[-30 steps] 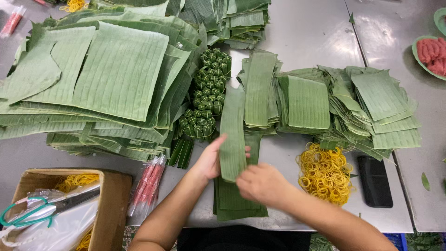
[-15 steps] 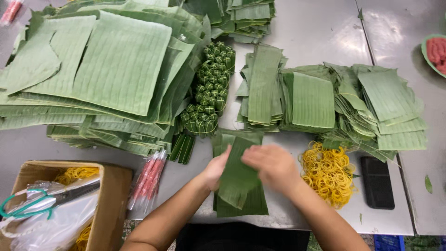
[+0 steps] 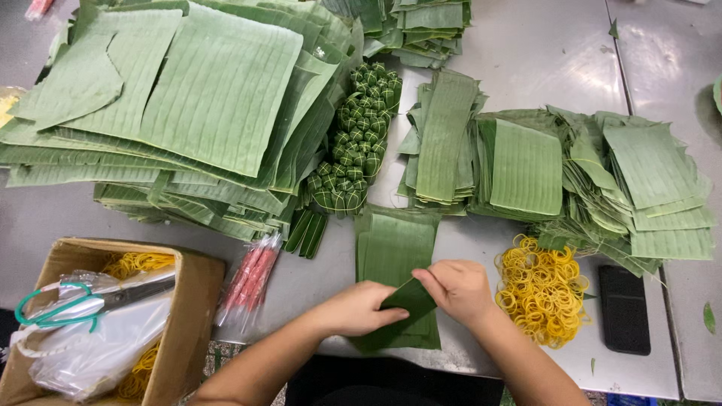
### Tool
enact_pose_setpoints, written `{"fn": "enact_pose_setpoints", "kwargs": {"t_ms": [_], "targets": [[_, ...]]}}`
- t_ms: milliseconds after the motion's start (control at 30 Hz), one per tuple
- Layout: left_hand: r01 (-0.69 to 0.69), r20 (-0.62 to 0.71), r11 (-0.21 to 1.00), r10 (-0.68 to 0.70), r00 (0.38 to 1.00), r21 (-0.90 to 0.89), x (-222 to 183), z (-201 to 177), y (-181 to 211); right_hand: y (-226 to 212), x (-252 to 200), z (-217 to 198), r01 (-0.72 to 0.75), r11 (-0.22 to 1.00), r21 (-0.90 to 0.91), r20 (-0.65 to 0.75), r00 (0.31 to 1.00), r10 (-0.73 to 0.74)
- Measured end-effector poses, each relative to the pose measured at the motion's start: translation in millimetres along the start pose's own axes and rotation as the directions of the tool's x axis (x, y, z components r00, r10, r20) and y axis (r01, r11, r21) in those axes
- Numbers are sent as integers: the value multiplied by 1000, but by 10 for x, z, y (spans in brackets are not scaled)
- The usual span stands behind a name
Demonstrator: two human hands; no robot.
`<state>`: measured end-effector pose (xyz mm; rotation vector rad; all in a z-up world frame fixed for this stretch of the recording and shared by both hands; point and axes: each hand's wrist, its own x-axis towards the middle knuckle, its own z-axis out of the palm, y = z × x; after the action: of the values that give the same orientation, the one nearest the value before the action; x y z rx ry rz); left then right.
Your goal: The person places a small red food item on a stack of banana leaves, rolls a single leaf around it by hand to form a cylinder, and secures the ends with yellow rubber bands.
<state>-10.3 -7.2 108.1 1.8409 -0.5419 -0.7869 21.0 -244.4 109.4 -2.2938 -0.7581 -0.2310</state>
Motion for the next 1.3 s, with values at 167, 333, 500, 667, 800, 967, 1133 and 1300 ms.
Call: {"fn": "enact_pose_setpoints", "kwargs": {"t_ms": [167,333,500,667,800,967,1133,1300], "targets": [[122,-296,952,-35,955,281,-304,23,51,-332,46,-141,-75,883,463,101,994,31],[642,-780,473,185,598,604,-968,-369,-435,-513,-176,-80,71,991,115,-386,922,-21],[893,-890,6,-87,448,449,-1182,-599,-1059,-460,-228,392,202,978,-46,65,978,-199],[901,-930,252,-7,367,353,-1071,-523,-901,-384,-327,570,191,981,-15,196,963,-185],[813,-882,481,-151,447,330,-1151,-777,-758,-309,-282,559,249,968,11,181,952,-247],[856,-897,389,-137,420,342,-1109,-713,-166,-365,-223,469,22,991,130,282,958,-59],[95,-741,964,125,659,248,-971,-385,192,-139,-205,445,-258,801,540,310,946,95],[-88,-430,782,-242,870,-617,-349,-112,-329,362,-636,625,-533,483,695,457,846,275]]}}
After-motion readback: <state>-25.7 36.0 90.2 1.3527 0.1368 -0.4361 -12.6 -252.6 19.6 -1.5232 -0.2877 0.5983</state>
